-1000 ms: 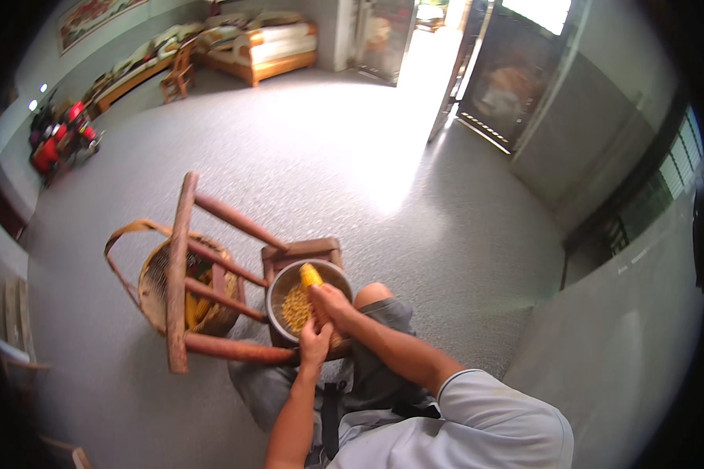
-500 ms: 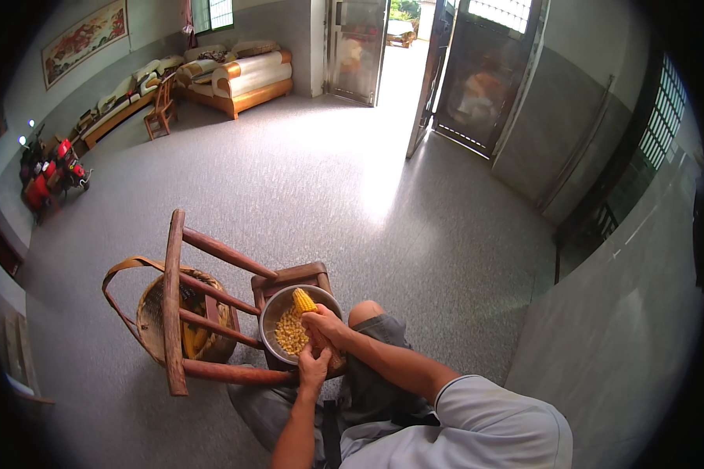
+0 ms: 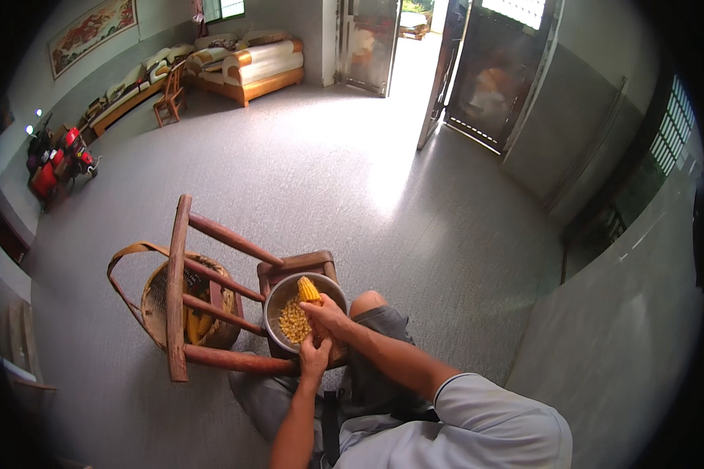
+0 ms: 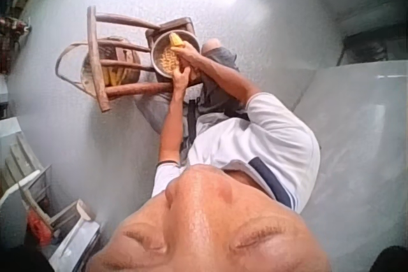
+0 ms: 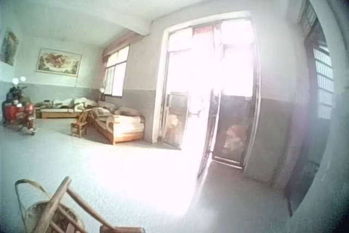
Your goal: The person shells corn kernels from a corn cob by hand into a bowl.
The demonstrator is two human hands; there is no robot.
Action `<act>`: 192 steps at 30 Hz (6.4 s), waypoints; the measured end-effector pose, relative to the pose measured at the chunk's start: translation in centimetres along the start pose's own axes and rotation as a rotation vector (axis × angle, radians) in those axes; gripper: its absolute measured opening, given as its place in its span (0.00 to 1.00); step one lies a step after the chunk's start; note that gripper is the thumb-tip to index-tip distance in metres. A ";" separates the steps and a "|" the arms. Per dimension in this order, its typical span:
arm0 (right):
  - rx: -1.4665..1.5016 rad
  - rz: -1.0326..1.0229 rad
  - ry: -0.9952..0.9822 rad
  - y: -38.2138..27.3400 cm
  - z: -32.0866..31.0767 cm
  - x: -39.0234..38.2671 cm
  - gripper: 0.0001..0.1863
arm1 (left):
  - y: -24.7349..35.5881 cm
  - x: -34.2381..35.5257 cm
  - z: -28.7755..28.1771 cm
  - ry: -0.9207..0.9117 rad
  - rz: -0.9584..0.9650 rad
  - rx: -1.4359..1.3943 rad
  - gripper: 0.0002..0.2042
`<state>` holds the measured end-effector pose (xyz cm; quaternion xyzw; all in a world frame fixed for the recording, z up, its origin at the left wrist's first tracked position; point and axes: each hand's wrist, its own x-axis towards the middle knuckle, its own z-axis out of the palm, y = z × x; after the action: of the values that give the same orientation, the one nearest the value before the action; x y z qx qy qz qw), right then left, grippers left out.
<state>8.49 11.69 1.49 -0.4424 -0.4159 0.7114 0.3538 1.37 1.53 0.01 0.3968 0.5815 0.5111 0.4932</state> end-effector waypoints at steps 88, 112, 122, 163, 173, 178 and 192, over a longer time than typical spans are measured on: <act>0.111 -0.100 -0.205 -0.8 -0.9 -0.6 0.19 | 0.2 -0.1 1.4 -0.081 -0.005 -0.268 0.19; 0.363 0.038 -0.316 -1.3 -0.7 -0.5 0.32 | -1.8 0.1 -0.1 -0.064 -0.211 -0.731 0.11; 0.235 0.037 -0.236 -0.7 -1.3 -0.8 0.16 | -0.6 -0.3 0.3 -0.052 -0.215 -0.613 0.13; 0.360 0.112 -0.269 -1.7 -1.2 -1.1 0.28 | 1.1 -0.5 0.4 -0.107 -0.255 -0.832 0.15; 0.380 0.058 -0.327 -1.5 -1.3 -1.0 0.19 | -0.1 -0.2 1.0 -0.028 -0.071 -0.463 0.16; 0.283 0.031 -0.291 -0.7 -1.6 -0.6 0.18 | -0.3 -0.2 0.9 -0.066 -0.079 -0.414 0.16; 0.149 -0.064 -0.288 -0.6 -1.5 -0.9 0.18 | -0.3 -0.2 0.8 -0.041 -0.130 -0.498 0.16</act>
<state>10.31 11.57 1.91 -0.2947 -0.4222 0.7848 0.3448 2.20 1.47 -0.24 0.2352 0.4520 0.5976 0.6191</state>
